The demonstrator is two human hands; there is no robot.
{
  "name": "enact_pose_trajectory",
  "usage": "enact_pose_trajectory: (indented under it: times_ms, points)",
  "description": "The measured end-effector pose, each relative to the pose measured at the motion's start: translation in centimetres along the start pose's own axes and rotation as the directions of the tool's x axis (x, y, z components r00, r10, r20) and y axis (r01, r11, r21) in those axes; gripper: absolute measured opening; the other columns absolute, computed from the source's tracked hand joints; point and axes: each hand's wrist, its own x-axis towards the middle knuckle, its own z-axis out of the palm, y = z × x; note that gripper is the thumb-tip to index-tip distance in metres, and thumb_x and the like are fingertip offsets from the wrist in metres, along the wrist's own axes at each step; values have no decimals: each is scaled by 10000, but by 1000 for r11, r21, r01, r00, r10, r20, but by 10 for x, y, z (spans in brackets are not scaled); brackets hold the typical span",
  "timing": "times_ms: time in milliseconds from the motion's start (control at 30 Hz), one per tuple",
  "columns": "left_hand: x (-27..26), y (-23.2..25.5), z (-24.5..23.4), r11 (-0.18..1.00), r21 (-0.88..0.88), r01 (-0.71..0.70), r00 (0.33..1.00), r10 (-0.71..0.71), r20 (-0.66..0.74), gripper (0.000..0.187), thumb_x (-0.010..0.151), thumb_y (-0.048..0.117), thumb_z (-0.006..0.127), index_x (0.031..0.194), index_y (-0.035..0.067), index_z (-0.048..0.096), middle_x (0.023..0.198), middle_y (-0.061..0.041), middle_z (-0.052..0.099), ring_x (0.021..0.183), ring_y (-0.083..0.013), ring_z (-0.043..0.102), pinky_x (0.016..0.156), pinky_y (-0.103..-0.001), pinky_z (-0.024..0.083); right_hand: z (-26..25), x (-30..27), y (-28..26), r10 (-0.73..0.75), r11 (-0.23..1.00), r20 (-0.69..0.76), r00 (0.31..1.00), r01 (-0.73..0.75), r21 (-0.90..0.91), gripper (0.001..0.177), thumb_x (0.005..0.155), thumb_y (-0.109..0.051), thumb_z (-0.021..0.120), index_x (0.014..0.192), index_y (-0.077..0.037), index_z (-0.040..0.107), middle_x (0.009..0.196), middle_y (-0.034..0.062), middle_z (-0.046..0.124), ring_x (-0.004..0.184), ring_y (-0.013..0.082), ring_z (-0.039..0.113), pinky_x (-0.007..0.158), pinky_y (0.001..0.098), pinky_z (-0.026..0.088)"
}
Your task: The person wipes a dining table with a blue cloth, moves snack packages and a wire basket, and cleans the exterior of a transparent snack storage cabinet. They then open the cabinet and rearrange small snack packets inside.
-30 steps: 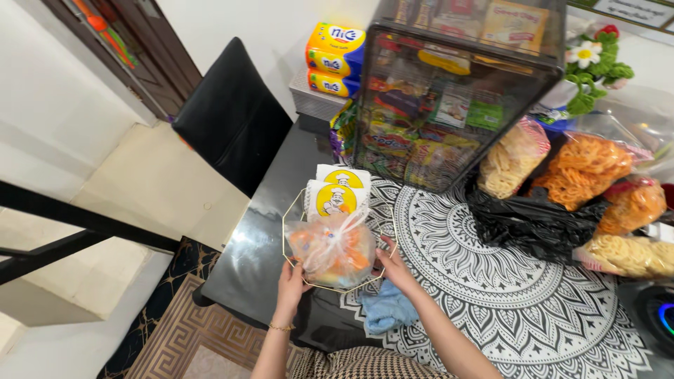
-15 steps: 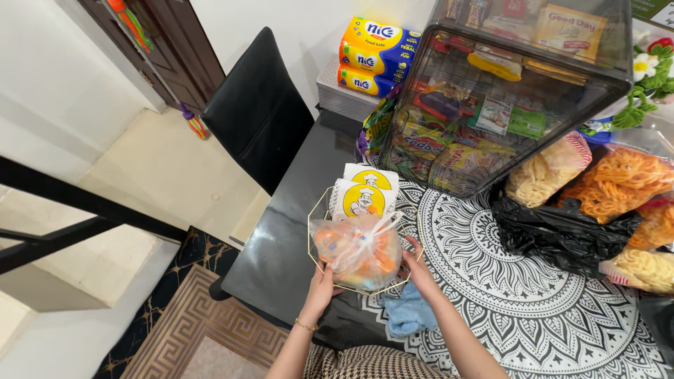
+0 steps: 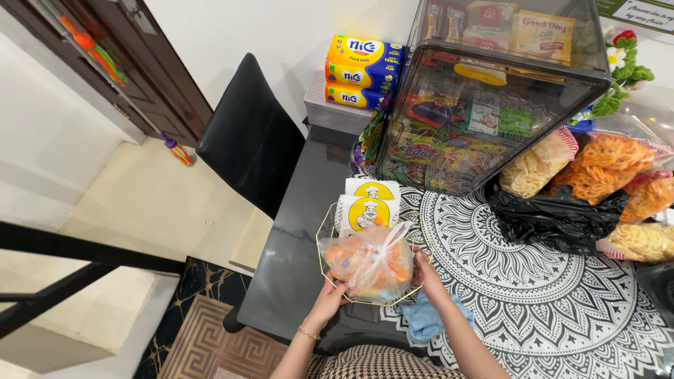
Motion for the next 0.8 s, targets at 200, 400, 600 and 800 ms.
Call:
enact_pose_trajectory:
  times_ms: [200,400,600,800]
  points:
    - [14,26,-41,997,-62,-44,981,32,-192,486,999,197,470,1478,140,406,1105,-62,658,885,-170,675,710,-331,562,46,11,5,-40,989,45,998,46,-142,770,962,-616,402,1571,-151,324,1381,109,613,1166,260,659,912,400,567]
    - [26,68,-101,986,-11,-167,866,141,-479,436,998,192,436,1409,63,505,1073,-79,671,848,-152,638,680,-298,515,114,35,-1,52,956,236,970,20,-294,881,956,-584,485,1614,-100,152,1401,178,611,1145,234,680,923,363,575]
    - [53,84,-117,972,15,-235,786,200,-586,387,1011,184,400,1319,16,566,1135,-104,667,963,-196,625,807,-329,492,136,76,-27,36,892,196,980,57,-448,865,930,-612,457,1582,-78,265,1394,166,616,1118,295,686,890,417,587]
    - [75,99,-103,944,95,-316,763,312,-566,387,988,176,379,1273,-6,569,1179,-125,662,1066,-226,612,939,-347,474,129,108,-98,-462,570,-3,887,295,-767,753,1009,-615,448,1485,-32,457,1345,206,609,1106,314,646,914,430,528]
